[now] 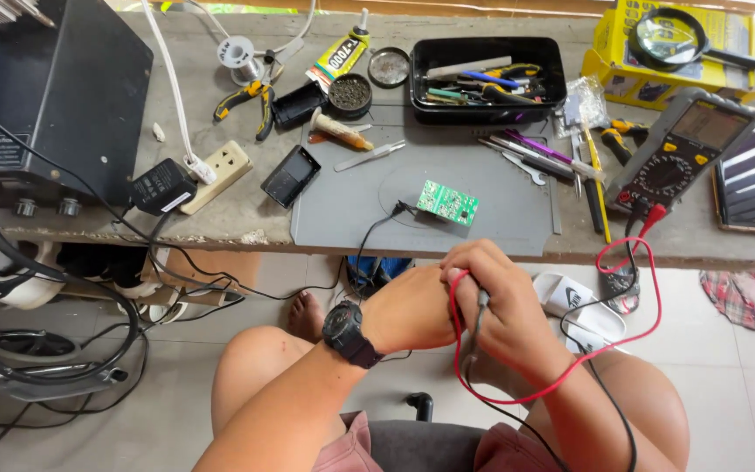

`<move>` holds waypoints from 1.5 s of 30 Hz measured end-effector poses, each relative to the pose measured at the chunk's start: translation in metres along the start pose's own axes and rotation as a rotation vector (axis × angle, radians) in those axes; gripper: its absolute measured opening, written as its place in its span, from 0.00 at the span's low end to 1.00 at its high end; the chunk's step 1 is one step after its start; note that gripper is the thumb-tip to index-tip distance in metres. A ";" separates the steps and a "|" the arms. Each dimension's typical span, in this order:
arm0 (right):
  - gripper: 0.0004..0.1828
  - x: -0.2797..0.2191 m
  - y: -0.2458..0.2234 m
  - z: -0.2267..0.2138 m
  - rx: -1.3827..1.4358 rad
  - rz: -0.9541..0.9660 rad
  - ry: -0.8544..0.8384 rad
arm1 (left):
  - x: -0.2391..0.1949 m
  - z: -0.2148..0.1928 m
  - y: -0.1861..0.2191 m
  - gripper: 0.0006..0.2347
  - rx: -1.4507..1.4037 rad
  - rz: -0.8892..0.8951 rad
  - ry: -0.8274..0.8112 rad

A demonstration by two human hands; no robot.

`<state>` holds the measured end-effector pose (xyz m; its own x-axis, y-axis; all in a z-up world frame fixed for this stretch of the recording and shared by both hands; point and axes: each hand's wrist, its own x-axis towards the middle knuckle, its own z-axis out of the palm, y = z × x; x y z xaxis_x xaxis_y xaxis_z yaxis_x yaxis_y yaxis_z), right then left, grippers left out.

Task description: The person uses a multimeter to test points on a small green circuit board, then inspects the board with a magnifying glass. The person holds the board and probes, checks readings, and visually examines the components.

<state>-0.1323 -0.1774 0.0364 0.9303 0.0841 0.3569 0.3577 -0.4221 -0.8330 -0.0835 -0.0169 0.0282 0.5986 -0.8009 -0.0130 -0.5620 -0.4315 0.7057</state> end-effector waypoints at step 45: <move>0.65 -0.045 0.100 0.011 0.247 1.204 -0.571 | 0.007 -0.057 -0.045 0.05 -0.105 0.305 0.869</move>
<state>-0.1373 -0.2134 -0.0673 0.5556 0.1663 -0.8147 -0.7463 -0.3322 -0.5768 -0.0211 0.0207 0.0366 0.6751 -0.2626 0.6894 -0.7362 -0.1792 0.6526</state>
